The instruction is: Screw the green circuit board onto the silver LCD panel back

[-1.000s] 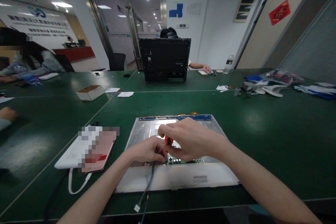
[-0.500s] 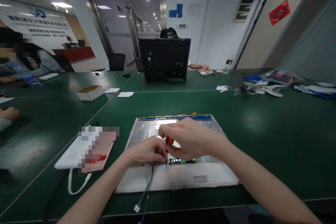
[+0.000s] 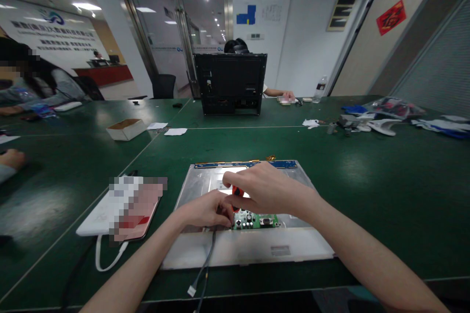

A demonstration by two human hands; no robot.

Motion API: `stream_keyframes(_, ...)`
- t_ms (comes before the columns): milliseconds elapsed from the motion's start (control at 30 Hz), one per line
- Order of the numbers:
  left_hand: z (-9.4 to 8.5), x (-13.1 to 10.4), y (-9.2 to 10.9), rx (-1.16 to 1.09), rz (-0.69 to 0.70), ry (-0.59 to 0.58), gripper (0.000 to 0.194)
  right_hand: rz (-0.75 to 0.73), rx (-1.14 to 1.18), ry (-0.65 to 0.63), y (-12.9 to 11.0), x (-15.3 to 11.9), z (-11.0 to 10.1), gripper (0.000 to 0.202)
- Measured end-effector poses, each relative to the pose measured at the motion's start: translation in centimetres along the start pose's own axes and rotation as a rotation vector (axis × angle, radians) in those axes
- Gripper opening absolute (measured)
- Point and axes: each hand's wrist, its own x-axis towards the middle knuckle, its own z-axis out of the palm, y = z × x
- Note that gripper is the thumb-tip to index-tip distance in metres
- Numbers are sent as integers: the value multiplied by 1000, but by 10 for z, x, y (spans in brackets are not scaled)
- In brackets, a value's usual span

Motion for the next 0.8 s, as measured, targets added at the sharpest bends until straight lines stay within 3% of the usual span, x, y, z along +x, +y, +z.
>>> stream_keyframes(233, -1, 0, 2, -8, 6, -11, 8, -11, 33, 4, -3, -2, -2, 26)
stream_keyframes(533, -1, 0, -1, -29, 64, -23, 3, -13, 4, -19, 1, 0, -1, 17)
stream_keyframes(800, -2, 0, 1, -3, -10, -29, 8, -6, 8, -21, -4, -2, -4, 22)
